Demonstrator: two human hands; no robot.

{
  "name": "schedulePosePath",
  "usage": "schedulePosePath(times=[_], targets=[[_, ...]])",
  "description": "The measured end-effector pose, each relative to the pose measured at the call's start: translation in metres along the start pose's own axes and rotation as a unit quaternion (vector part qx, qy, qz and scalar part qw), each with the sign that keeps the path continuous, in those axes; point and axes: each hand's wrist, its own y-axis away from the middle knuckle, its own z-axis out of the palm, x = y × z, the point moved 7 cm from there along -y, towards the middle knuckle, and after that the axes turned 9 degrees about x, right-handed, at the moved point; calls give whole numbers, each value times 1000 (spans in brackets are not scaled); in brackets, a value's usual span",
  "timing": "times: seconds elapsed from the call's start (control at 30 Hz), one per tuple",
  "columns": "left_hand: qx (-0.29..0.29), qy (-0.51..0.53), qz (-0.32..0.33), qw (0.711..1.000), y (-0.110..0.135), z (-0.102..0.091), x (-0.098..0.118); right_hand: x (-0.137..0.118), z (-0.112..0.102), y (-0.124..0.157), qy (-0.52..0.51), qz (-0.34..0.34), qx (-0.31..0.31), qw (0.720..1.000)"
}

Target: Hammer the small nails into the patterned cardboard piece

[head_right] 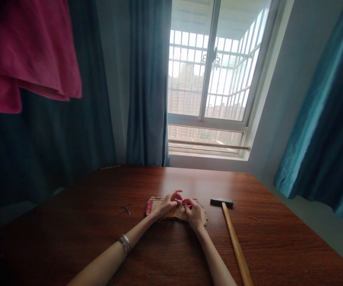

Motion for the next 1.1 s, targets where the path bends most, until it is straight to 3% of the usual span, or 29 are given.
schedulePosePath(times=[0.57,1.1], targets=[[19,-9,-8,1000,3,-2,9,-3,-1,1,5,-8,2,1000],[-3,-85,-2,996,5,2,16,-8,1,1,39,-41,-3,998]])
